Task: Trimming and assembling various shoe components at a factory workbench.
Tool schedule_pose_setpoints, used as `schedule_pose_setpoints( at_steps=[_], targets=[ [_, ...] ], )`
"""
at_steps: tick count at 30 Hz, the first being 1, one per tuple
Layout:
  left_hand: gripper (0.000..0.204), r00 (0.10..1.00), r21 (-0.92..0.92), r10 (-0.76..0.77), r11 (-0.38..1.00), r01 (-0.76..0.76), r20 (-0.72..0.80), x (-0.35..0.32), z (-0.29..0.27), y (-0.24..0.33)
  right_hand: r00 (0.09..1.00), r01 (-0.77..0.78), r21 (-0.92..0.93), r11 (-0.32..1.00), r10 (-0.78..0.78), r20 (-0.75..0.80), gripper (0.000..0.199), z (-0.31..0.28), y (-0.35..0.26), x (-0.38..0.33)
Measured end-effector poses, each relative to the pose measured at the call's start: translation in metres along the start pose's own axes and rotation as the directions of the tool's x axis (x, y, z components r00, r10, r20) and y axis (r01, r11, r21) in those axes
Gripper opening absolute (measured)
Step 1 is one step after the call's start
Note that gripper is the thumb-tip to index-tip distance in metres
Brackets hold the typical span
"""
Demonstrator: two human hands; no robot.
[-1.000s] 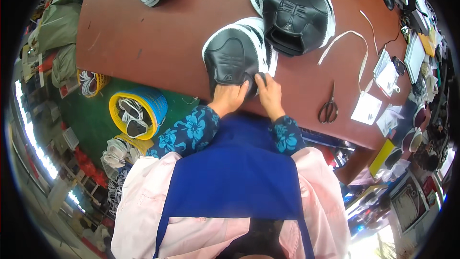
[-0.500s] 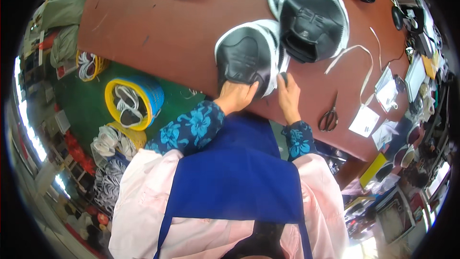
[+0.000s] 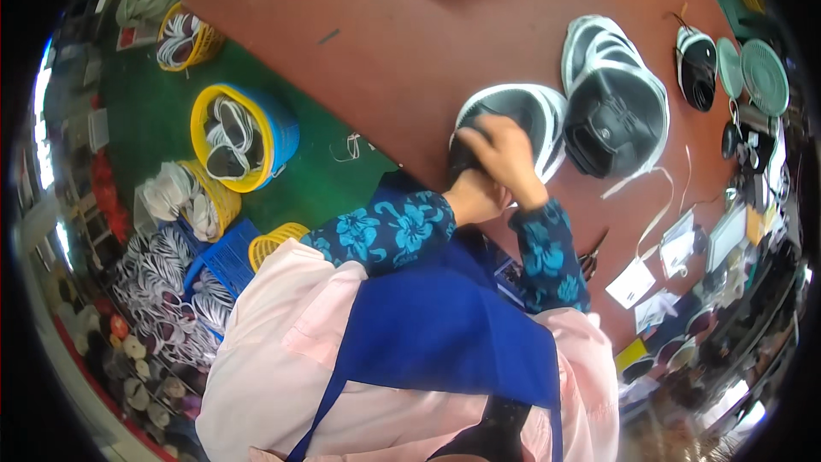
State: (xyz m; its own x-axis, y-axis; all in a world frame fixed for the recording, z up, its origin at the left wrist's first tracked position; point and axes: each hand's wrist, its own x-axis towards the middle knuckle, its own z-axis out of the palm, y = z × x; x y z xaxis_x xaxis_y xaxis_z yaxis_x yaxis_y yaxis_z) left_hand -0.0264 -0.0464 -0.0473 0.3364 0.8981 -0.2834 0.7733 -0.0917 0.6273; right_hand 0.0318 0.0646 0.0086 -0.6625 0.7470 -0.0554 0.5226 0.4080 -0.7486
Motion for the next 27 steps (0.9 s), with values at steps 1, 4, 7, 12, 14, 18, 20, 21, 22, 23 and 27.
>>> schedule_pose_setpoints(
  at_steps=[1, 4, 7, 12, 14, 18, 20, 21, 22, 23, 27],
  targets=[
    [0.022, 0.918, -0.036, 0.089, 0.993, -0.111, -0.387, 0.008, 0.002, 0.004, 0.966, 0.059, -0.149, 0.987, -0.019, 0.256, 0.032, 0.015, -0.003, 0.012],
    [0.024, 0.962, 0.026, 0.051, 0.999, -0.045, -0.269, 0.006, 0.003, -0.003, 0.963, 0.026, -0.51, 0.86, 0.116, 0.244, 0.027, 0.032, 0.021, 0.047],
    [0.025, 0.958, -0.034, 0.004, 0.999, -0.015, -0.286, 0.005, -0.004, 0.004, 0.991, 0.128, -0.577, 0.806, -0.087, 0.098, 0.024, 0.031, 0.048, 0.07],
    [0.038, 0.906, -0.651, -0.071, 0.719, -0.244, -0.418, 0.004, 0.024, 0.001, 0.678, 0.481, -0.414, 0.773, -0.029, 0.734, 0.027, 0.051, -0.035, 0.038],
    [0.022, 0.992, -0.189, -0.062, 0.981, 0.041, -0.107, 0.003, 0.0, 0.006, 0.729, 0.42, -0.538, 0.731, 0.082, 0.679, 0.027, 0.044, -0.004, 0.05],
    [0.021, 0.982, -0.149, -0.067, 0.988, 0.041, -0.175, 0.011, -0.01, 0.01, 0.925, 0.258, -0.763, 0.593, 0.075, 0.372, 0.018, 0.027, 0.047, 0.099],
    [0.023, 0.936, -0.144, -0.088, 0.989, 0.041, -0.341, 0.019, 0.029, 0.006, 0.941, -0.044, -0.666, 0.745, 0.256, 0.223, 0.026, 0.007, 0.052, 0.111],
    [0.024, 0.945, -0.168, -0.082, 0.985, 0.029, -0.317, 0.023, 0.041, 0.005, 0.949, -0.026, -0.546, 0.838, 0.192, 0.249, 0.029, 0.002, 0.042, 0.105],
    [0.021, 0.898, -0.175, -0.082, 0.985, 0.006, -0.432, 0.023, 0.038, 0.007, 0.956, -0.012, -0.417, 0.909, 0.133, 0.263, 0.034, 0.0, 0.026, 0.093],
    [0.02, 0.915, -0.231, -0.103, 0.973, 0.011, -0.391, 0.017, 0.036, 0.009, 0.868, -0.006, -0.46, 0.888, 0.232, 0.438, 0.036, 0.007, 0.0, 0.082],
    [0.019, 0.989, -0.177, -0.073, 0.983, 0.049, -0.13, 0.013, -0.001, 0.006, 0.928, 0.091, -0.557, 0.825, 0.134, 0.349, 0.027, 0.043, 0.027, 0.061]
  ],
)
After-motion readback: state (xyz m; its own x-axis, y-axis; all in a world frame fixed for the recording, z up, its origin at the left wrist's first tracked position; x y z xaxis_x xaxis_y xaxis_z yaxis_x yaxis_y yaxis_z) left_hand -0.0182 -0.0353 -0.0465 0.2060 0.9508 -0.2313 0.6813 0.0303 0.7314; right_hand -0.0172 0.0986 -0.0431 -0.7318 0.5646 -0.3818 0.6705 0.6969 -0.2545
